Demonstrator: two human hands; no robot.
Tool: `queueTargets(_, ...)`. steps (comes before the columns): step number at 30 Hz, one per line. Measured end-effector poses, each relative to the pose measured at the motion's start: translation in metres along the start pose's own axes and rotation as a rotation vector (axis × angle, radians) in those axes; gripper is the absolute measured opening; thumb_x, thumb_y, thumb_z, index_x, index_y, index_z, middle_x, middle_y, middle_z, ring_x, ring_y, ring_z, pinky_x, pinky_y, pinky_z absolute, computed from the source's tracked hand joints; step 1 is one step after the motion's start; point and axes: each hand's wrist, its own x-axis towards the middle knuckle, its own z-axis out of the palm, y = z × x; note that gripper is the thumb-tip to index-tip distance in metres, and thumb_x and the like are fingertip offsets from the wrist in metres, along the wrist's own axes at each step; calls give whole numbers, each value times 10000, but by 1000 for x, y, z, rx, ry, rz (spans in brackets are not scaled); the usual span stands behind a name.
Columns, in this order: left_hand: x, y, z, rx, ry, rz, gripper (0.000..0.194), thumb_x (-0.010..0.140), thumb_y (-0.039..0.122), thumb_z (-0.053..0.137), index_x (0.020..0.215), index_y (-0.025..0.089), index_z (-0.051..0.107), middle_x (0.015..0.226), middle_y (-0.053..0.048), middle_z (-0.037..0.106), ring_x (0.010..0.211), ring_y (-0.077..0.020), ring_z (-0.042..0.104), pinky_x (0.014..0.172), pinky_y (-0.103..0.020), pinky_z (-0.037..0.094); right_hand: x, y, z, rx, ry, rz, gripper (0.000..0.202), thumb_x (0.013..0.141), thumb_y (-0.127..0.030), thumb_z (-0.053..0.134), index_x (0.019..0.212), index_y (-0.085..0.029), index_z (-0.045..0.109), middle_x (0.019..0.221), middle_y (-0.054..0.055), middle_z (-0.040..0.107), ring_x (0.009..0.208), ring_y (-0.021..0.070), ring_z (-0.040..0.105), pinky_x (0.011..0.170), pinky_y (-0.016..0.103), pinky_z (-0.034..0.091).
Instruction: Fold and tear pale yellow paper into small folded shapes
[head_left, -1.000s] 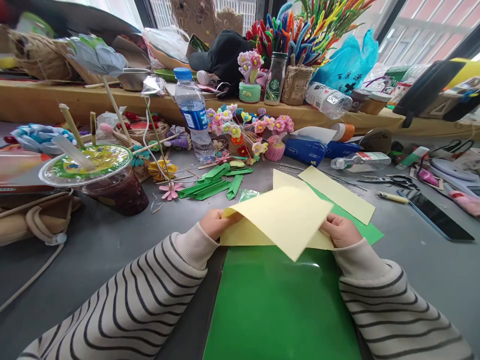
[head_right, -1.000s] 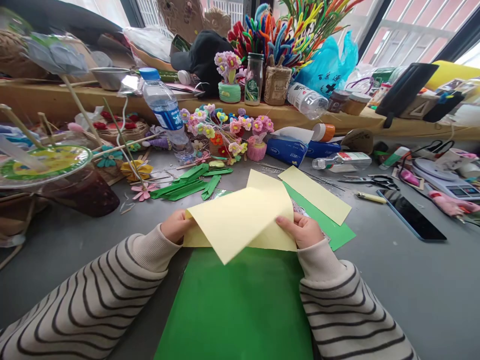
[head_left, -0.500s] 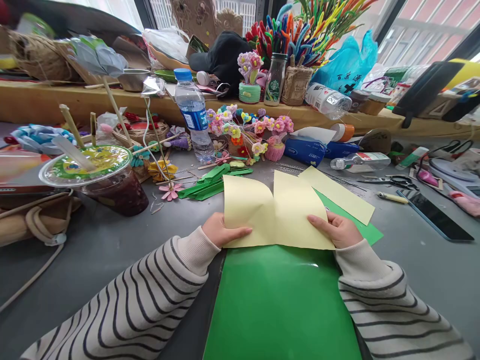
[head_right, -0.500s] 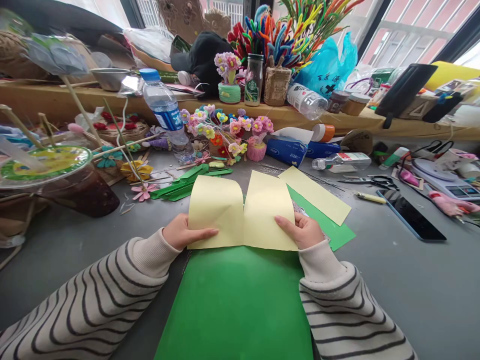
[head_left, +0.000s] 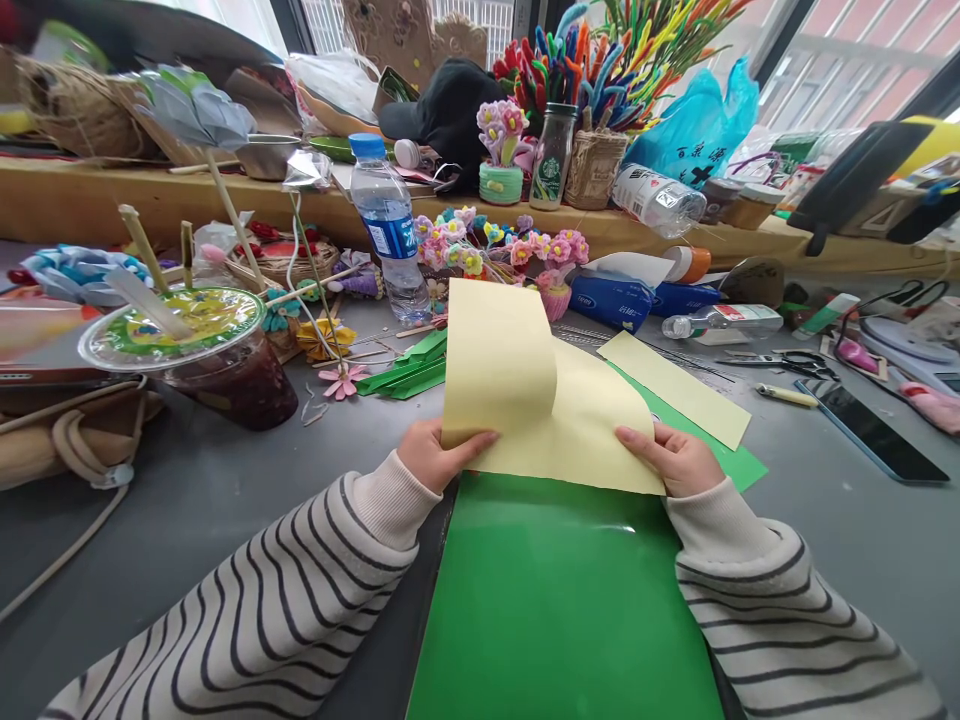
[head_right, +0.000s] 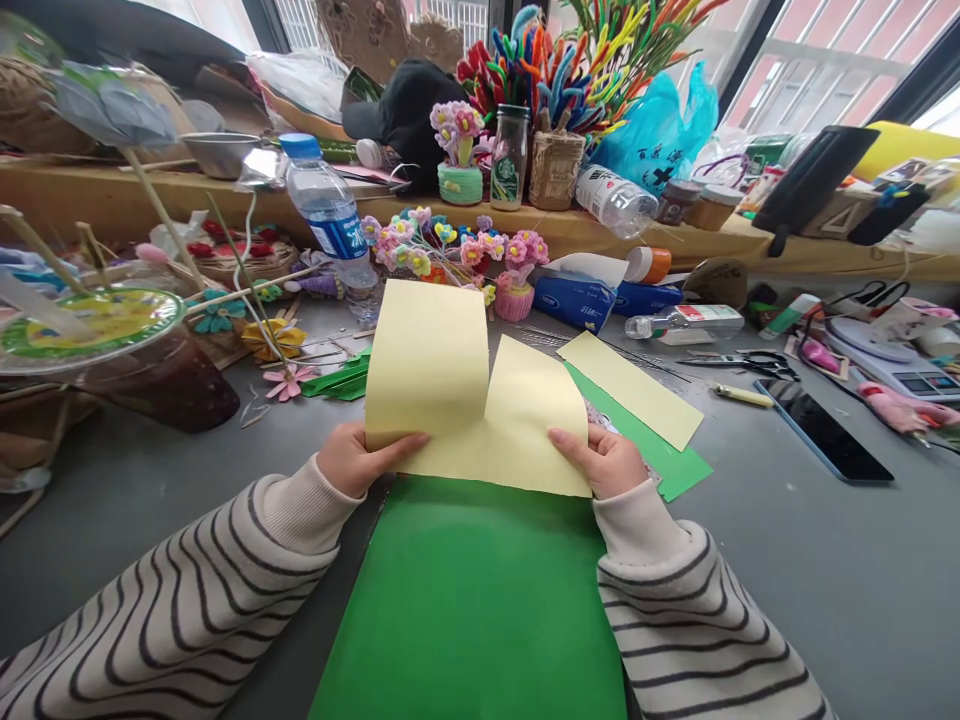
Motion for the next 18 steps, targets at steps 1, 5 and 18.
queueTargets(1, -1, 0, 0, 21, 28, 36, 299, 529, 345, 667, 715, 111, 666, 717, -63, 675, 615, -212, 615, 511, -259, 520, -1, -1, 1, 4, 5, 7, 225, 546, -320, 684, 726, -191, 649, 654, 5, 675, 592, 168, 620, 534, 232, 517)
queueTargets(5, -2, -2, 0, 107, 97, 142, 241, 541, 339, 659, 683, 144, 678, 701, -41, 679, 671, -224, 615, 555, -250, 503, -1, -2, 3, 17, 23, 21, 207, 544, -300, 687, 704, -174, 655, 634, 15, 673, 554, 174, 619, 499, 240, 519)
queueTargets(18, 0, -4, -1, 118, 30, 136, 258, 560, 329, 646, 724, 132, 675, 742, -47, 678, 701, -222, 617, 581, -249, 496, -2, -3, 2, 146, -45, 125, 106, 588, -280, 652, 620, -180, 640, 602, 7, 670, 525, 144, 616, 488, 206, 506)
